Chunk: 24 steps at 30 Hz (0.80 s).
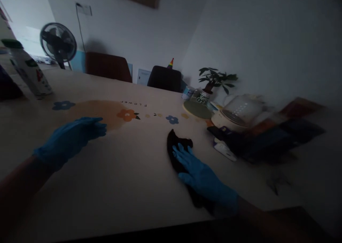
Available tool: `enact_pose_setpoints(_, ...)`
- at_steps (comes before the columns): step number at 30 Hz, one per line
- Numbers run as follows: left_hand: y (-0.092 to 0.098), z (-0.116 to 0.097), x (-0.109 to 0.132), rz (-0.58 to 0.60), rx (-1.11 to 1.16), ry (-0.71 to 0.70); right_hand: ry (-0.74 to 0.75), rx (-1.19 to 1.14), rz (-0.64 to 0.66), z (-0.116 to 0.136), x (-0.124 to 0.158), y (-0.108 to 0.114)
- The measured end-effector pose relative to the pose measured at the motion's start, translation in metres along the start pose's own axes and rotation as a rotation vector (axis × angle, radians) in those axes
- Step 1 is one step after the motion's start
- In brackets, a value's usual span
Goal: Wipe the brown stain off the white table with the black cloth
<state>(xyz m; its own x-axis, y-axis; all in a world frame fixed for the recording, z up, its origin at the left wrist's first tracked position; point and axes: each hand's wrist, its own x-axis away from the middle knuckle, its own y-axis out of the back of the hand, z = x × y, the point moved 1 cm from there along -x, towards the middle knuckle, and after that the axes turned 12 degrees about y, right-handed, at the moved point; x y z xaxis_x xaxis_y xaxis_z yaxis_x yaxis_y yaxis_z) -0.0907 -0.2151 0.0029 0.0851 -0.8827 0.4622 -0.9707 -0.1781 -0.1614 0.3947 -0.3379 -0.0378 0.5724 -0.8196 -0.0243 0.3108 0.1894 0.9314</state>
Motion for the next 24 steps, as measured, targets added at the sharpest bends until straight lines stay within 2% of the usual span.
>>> enact_pose_setpoints(2,-0.01,-0.003,0.007,-0.021,0.008,-0.012,0.021,0.041,0.022,0.005,-0.012,-0.003)
enact_pose_setpoints(4,-0.017,-0.006,0.013,-0.014,0.028,-0.019,0.044,0.102,0.046,0.003,-0.038,-0.001)
enact_pose_setpoints(7,-0.022,-0.009,0.017,-0.026,0.011,-0.015,0.044,0.169,0.064,-0.008,-0.095,0.006)
enact_pose_setpoints(13,-0.018,-0.01,0.016,-0.012,-0.017,0.02,-0.116,0.266,0.08,-0.043,-0.214,0.029)
enact_pose_setpoints(19,-0.016,-0.006,0.015,-0.071,-0.079,0.084,-0.214,0.28,0.043,-0.087,-0.308,0.046)
enact_pose_setpoints(24,-0.014,0.002,0.008,-0.055,-0.05,0.115,-0.194,0.29,-0.015,-0.1,-0.392,0.046)
